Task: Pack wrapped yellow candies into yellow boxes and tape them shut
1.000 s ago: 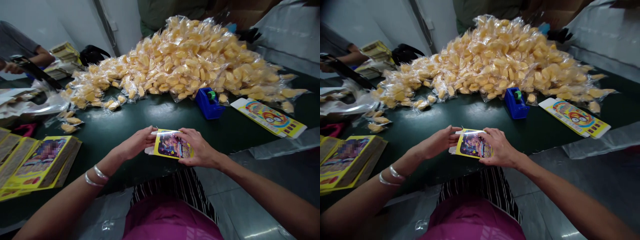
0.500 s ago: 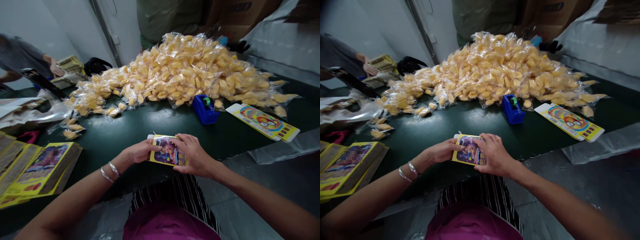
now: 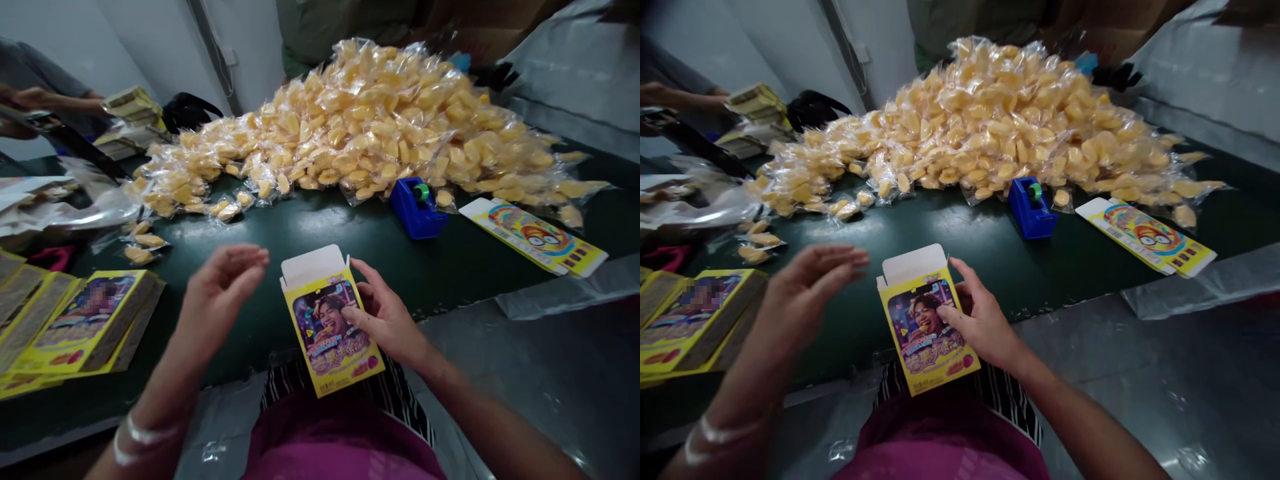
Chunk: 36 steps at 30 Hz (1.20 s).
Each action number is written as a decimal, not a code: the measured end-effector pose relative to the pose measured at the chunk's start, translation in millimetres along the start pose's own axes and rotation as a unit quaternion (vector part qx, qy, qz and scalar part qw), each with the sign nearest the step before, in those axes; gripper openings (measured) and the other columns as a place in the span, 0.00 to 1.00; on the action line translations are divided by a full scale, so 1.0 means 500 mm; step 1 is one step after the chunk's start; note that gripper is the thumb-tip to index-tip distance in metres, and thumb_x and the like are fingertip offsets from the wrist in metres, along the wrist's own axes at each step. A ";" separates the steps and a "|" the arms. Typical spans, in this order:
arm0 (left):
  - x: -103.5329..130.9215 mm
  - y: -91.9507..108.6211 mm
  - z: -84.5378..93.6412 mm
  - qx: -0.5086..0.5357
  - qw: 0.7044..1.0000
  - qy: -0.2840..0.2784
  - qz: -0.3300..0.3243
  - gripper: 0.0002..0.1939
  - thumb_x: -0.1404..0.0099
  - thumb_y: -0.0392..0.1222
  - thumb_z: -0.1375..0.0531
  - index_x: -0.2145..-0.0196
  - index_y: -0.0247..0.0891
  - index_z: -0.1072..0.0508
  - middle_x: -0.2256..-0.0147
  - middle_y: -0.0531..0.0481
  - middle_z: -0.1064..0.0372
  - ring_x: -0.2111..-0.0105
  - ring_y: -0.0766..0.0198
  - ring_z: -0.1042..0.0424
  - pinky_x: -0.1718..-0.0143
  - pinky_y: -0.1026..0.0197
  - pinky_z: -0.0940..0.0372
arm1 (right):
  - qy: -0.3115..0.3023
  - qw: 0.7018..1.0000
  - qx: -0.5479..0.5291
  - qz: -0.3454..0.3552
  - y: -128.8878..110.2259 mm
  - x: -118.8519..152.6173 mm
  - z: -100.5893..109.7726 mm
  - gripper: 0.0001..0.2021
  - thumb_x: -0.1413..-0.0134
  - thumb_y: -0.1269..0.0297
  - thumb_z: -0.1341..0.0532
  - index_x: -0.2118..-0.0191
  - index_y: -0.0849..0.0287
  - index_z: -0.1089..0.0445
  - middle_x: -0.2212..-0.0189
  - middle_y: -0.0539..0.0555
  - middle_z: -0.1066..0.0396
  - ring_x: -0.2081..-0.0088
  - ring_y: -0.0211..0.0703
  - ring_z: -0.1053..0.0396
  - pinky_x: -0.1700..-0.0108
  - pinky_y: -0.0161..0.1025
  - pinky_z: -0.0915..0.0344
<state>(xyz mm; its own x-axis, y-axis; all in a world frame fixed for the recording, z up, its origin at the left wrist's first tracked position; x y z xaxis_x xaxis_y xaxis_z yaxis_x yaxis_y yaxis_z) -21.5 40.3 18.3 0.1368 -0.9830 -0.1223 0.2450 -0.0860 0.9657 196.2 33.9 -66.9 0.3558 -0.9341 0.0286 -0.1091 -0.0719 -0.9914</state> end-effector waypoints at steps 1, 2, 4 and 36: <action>0.032 -0.034 -0.006 0.037 0.998 -0.010 0.042 0.17 0.42 0.44 0.30 0.55 0.42 0.25 0.56 0.49 0.20 0.57 0.61 0.22 0.57 0.64 0.29 | 0.006 1.000 -0.013 -0.002 0.006 0.015 -0.004 0.36 0.44 0.63 0.35 0.32 0.46 0.49 0.55 0.53 0.27 0.57 0.46 0.25 0.56 0.44 0.27; 0.064 -0.066 -0.019 0.078 0.993 -0.025 0.082 0.20 0.41 0.44 0.30 0.53 0.42 0.27 0.56 0.48 0.20 0.57 0.60 0.21 0.57 0.63 0.28 | 0.004 1.000 -0.027 -0.006 0.009 0.030 -0.011 0.35 0.43 0.63 0.35 0.33 0.44 0.48 0.54 0.52 0.27 0.57 0.46 0.25 0.55 0.44 0.27; 0.121 -0.108 -0.044 0.148 0.980 -0.034 0.126 0.23 0.41 0.43 0.30 0.48 0.43 0.29 0.56 0.46 0.20 0.58 0.59 0.20 0.58 0.62 0.26 | -0.009 0.998 -0.053 -0.022 0.013 0.058 -0.023 0.33 0.41 0.62 0.35 0.34 0.42 0.46 0.53 0.51 0.28 0.56 0.44 0.26 0.53 0.42 0.28; 0.212 -0.154 -0.062 0.106 0.969 -0.104 0.196 0.09 0.36 0.45 0.34 0.58 0.44 0.25 0.61 0.49 0.24 0.62 0.61 0.24 0.61 0.64 0.30 | 0.052 0.999 -0.001 0.013 0.015 0.146 -0.011 0.09 0.44 0.67 0.32 0.57 0.50 0.27 0.63 0.49 0.28 0.60 0.40 0.28 0.59 0.36 0.31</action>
<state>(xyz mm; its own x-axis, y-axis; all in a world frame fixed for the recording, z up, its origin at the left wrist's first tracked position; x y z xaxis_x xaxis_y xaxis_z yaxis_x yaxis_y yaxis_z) 4.0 -52.2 -76.3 -0.0232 -0.9563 0.2914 0.0084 0.2913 0.9566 216.4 -36.5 -71.6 0.2539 -0.9671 0.0155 -0.1187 -0.0471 -0.9918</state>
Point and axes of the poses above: each hand's wrist, its own x-axis away from the middle knuckle, its own z-axis out of the back of the hand, y = z × x, the point moved 9 cm from there along -x, towards the middle knuckle
